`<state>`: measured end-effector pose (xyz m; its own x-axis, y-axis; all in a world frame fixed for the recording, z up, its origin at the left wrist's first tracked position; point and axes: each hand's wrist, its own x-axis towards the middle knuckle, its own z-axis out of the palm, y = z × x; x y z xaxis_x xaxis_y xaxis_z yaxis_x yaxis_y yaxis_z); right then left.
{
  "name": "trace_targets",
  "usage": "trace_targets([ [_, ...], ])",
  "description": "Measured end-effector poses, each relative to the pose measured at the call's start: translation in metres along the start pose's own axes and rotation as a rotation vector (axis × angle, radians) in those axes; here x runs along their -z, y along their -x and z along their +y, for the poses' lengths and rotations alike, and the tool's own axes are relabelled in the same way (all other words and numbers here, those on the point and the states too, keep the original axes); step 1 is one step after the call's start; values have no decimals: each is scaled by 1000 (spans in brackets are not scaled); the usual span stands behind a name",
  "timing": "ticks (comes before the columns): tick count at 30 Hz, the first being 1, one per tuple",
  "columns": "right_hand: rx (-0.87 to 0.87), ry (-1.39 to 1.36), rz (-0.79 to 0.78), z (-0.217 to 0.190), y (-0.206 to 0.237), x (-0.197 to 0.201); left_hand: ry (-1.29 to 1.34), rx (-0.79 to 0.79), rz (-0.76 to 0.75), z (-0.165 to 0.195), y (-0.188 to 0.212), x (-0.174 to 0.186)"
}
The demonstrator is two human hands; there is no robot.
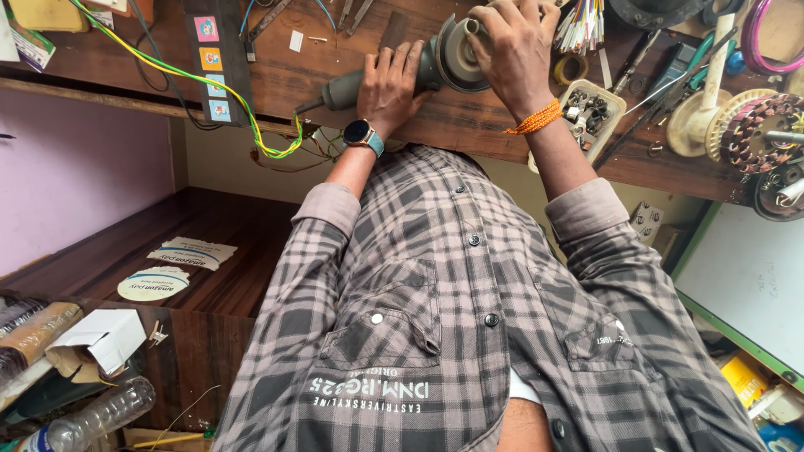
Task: The person repairs a mixer grinder motor at a workbench. They handle the motor armature and housing, tap components with a mallet, reposition parts, then use an angle grinder to grind a small cylindrical part, holding it against the spinning disc and checking it by hand.
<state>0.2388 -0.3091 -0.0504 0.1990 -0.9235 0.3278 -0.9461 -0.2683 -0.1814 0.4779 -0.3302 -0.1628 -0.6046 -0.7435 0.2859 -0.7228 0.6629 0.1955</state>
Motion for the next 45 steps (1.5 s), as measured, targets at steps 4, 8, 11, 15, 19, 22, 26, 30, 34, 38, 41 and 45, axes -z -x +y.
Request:
trace_targets([
  [4,11,4,-25,-9,0,2,8,1,10,0,0,-2],
  [8,42,1,-16,-17,3,4,9,1,29,0,0,-3],
  [11,33,-29,-40,-23,5,5,10,4,10,0,0,-4],
  [15,42,-22,-42,-30,9,7,22,9,18,1,1,-3],
  [19,24,-26,-52,-33,16,10,13,4,22,1,1,-4],
  [22,1,-26,-64,-30,25,11,6,5,23,1,1,-4],
  [26,-31,-30,-60,-22,41,10,3,0,16,1,2,-5],
  [30,-77,-48,-68,-10,52,12,8,1,29,0,3,-6],
  [34,-105,-42,-24,2,56,15,-8,-5,33,-1,4,-8],
  [38,-106,-33,11,11,49,13,-15,-7,34,-2,4,-9],
  [41,-104,-22,10,15,40,13,-31,-13,40,-2,4,-8],
  [45,-87,-39,14,14,28,16,-25,-3,-1,-2,5,-4],
])
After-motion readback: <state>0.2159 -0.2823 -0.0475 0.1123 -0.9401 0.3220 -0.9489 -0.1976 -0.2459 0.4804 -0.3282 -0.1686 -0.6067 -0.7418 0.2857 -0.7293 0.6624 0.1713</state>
